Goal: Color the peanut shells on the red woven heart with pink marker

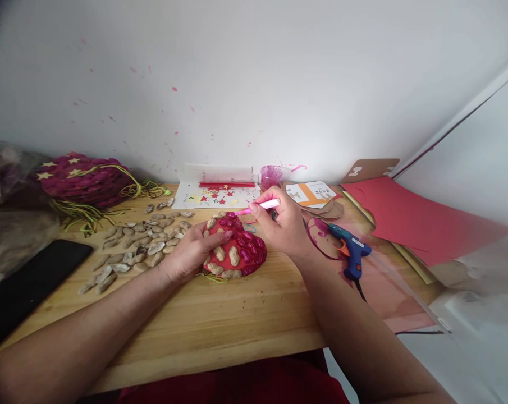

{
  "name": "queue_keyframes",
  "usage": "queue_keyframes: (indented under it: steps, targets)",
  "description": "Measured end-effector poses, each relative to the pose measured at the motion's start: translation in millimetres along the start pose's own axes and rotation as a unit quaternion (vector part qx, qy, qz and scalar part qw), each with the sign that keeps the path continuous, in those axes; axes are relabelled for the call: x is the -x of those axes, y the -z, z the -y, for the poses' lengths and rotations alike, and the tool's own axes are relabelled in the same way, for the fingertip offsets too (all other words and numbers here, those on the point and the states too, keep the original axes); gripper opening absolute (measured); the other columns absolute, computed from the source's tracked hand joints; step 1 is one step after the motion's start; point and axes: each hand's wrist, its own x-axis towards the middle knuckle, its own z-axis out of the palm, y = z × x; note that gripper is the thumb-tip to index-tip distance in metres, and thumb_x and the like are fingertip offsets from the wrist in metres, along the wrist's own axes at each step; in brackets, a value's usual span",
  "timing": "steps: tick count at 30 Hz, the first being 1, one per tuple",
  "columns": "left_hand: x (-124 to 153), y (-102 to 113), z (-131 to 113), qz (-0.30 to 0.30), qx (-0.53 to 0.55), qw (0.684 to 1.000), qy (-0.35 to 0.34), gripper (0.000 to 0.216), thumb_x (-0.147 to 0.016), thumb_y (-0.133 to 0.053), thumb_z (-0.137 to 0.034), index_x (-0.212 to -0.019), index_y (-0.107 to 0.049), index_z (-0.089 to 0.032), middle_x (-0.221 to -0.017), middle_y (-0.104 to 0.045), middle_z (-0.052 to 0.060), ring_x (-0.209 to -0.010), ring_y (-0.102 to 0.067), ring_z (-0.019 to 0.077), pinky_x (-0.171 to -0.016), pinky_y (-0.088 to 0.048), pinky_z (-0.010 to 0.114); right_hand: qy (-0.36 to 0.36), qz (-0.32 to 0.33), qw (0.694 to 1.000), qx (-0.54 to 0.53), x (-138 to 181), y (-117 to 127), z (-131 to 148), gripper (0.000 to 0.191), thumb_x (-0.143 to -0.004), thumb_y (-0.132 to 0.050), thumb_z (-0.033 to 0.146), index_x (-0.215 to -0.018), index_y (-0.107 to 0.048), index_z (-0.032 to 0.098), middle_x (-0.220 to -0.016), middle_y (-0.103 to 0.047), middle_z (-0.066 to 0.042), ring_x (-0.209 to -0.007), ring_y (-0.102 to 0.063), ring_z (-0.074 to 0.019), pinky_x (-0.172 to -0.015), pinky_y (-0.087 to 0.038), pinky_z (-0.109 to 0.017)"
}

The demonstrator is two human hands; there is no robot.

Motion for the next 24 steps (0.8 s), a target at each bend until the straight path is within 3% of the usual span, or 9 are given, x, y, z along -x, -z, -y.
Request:
queue_keyframes:
  steps: [12,20,24]
  targets:
    - [0,2,1,0.009,-0.035,0.999,-0.014,0.052,-0.064,-0.094,-0.050,-0.094,-0.071,-0.014,-0.077,-0.078,0.006,-0.062,-0.071,0.0199,-0.062,-0.058,0.030,0.018,0.003,1.000,0.001,-2,0,-5,0.012,-0.097,-0.068,0.032,-0.094,-0.060,0.024,-0.081,-0.060,0.001,-0.071,-0.055,-0.0153,-0.066,-0.044,-0.031]
    - [0,7,7,0.038,-0.136,0.988,-0.071,0.042,-0.074,-0.088,-0.046,-0.099,-0.071,-0.017,-0.085,-0.079,0.006,-0.072,-0.073,0.0219,-0.070,-0.060,0.033,-0.020,0.012,0.995,-0.097,4,-5,4,0.015,-0.099,-0.068,0.037,-0.097,-0.061,0.025,-0.085,-0.062,0.001,-0.074,-0.061,-0.0162,-0.069,-0.049,-0.032]
    - [-2,9,12,0.023,-0.173,0.979,-0.104,0.037,-0.079,-0.083,-0.046,-0.100,-0.072,-0.018,-0.090,-0.080,0.006,-0.078,-0.074,0.0234,-0.074,-0.060,0.034,-0.038,0.018,0.993,-0.109,4,-7,5,0.018,-0.098,-0.069,0.041,-0.096,-0.061,0.025,-0.083,-0.063,0.001,-0.073,-0.062,-0.0157,-0.066,-0.049,-0.031]
